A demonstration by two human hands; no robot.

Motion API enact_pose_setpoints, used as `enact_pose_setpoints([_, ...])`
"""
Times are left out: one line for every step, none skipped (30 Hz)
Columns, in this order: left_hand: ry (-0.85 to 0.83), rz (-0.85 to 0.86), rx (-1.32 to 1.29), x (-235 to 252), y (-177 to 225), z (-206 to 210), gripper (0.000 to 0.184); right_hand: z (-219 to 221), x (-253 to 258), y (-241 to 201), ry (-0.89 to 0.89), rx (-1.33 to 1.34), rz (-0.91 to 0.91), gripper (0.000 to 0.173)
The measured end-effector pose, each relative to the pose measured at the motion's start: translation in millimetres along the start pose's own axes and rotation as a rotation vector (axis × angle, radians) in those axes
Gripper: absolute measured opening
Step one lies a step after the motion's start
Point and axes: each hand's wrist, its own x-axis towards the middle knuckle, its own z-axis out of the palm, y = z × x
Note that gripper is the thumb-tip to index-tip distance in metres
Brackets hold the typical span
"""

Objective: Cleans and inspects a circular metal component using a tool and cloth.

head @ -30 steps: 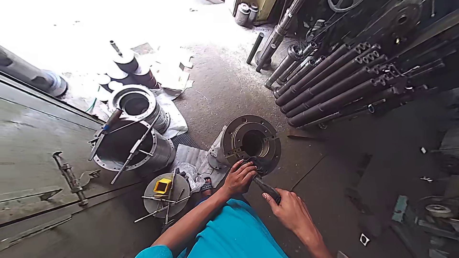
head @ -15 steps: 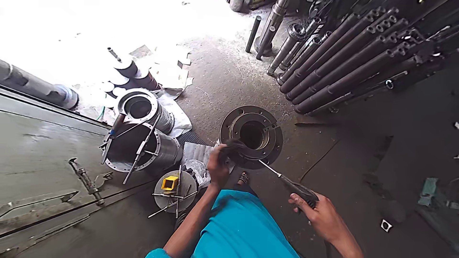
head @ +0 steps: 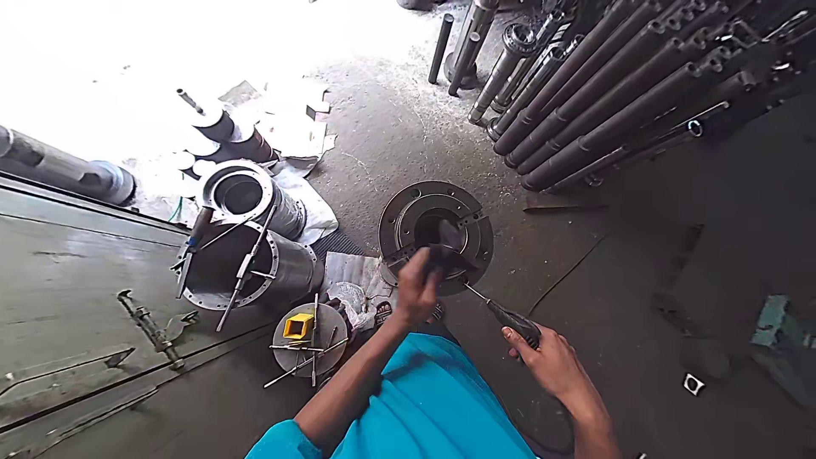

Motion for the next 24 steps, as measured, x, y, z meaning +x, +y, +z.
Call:
enact_pose_setpoints([-0.156,0.067,0.057,-2.0,-3.5,13.2,0.032,0.9,1.2,-2.4,-0.002,-0.012,0.002,0.048])
enact_pose_setpoints([-0.306,0.138,0.145,-5.1,-8.0,26.9,0.031,0.6,1.8,-5.8,-0.007,-0.027,0.008,0.047])
enact_pose_setpoints([-0.431,0.200,0.255,-9.5,-13.1,40.5,0.031,-0.5,2.3,-8.9,-0.011,-0.046,0.019,0.047])
enact_pose_setpoints([-0.520,0.240,0.340,-15.7,-18.3,52.1,0.031,-1.7,3.1,-10.9,-0.011,-0.067,0.027,0.048])
enact_pose_setpoints([-0.557,0.264,0.399,-23.1,-24.7,60.8,0.032,-2.7,4.0,-12.5,-0.012,-0.079,0.035,0.049])
enact_pose_setpoints([-0.542,0.285,0.432,-30.3,-32.6,66.8,0.031,-3.8,5.0,-14.0,-0.009,-0.090,0.043,0.049])
enact_pose_setpoints([-0.495,0.322,0.454,-36.3,-39.2,70.0,0.031,-4.1,5.0,-15.6,-0.002,-0.104,0.052,0.049])
enact_pose_setpoints([-0.437,0.364,0.476,-40.2,-44.7,71.8,0.030,-3.7,4.0,-18.4,0.013,-0.125,0.060,0.049])
enact_pose_setpoints([-0.384,0.399,0.493,-40.7,-48.7,73.3,0.029,-3.9,3.6,-22.9,0.034,-0.153,0.065,0.049])
enact_pose_setpoints([-0.337,0.422,0.505,-40.7,-51.1,75.3,0.028,-4.1,2.9,-27.3,0.056,-0.188,0.068,0.049])
enact_pose_setpoints([-0.310,0.428,0.514,-40.7,-51.2,77.1,0.027,-5.4,1.7,-31.8,0.071,-0.221,0.070,0.050])
enact_pose_setpoints([-0.302,0.423,0.520,-40.9,-50.7,78.1,0.027,-7.0,0.7,-35.8,0.077,-0.251,0.074,0.051])
enact_pose_setpoints([-0.302,0.416,0.520,-41.7,-50.1,78.2,0.027,-7.8,0.4,-38.5,0.077,-0.271,0.072,0.051])
enact_pose_setpoints([-0.307,0.409,0.518,-42.6,-49.9,77.6,0.027,-7.6,0.6,-39.5,0.075,-0.284,0.065,0.051])
enact_pose_setpoints([-0.303,0.411,0.518,-42.5,-49.7,77.3,0.027,-8.0,0.9,-39.8,0.071,-0.293,0.059,0.051])
enact_pose_setpoints([-0.293,0.419,0.521,-41.9,-49.9,77.7,0.027,-9.4,1.0,-39.4,0.066,-0.301,0.053,0.051])
enact_pose_setpoints([-0.279,0.427,0.525,-41.7,-50.0,78.6,0.026,-11.3,0.3,-38.6,0.062,-0.304,0.048,0.051])
enact_pose_setpoints([-0.271,0.432,0.526,-41.8,-49.9,79.2,0.025,-13.3,-0.7,-38.0,0.053,-0.306,0.047,0.051])
enact_pose_setpoints([-0.269,0.434,0.528,-42.2,-50.0,79.3,0.025,-14.5,-1.5,-37.7,0.041,-0.318,0.051,0.052])
enact_pose_setpoints([-0.265,0.436,0.531,-42.4,-50.8,79.2,0.025,-14.8,-1.5,-37.6,0.027,-0.327,0.055,0.052])
enact_pose_setpoints([-0.265,0.438,0.539,-42.9,-51.8,79.4,0.025,-14.1,-1.0,-37.6,0.011,-0.327,0.064,0.053])
enact_pose_setpoints([-0.271,0.433,0.548,-44.1,-52.5,79.5,0.026,-11.8,-0.4,-36.8,0.005,-0.324,0.069,0.053])
enact_pose_setpoints([-0.273,0.427,0.558,-44.6,-53.0,79.4,0.026,-9.1,0.7,-36.1,0.012,-0.320,0.067,0.053])
enact_pose_setpoints([-0.269,0.426,0.565,-43.6,-53.3,79.6,0.026,-7.6,1.9,-36.0,0.023,-0.320,0.061,0.053])
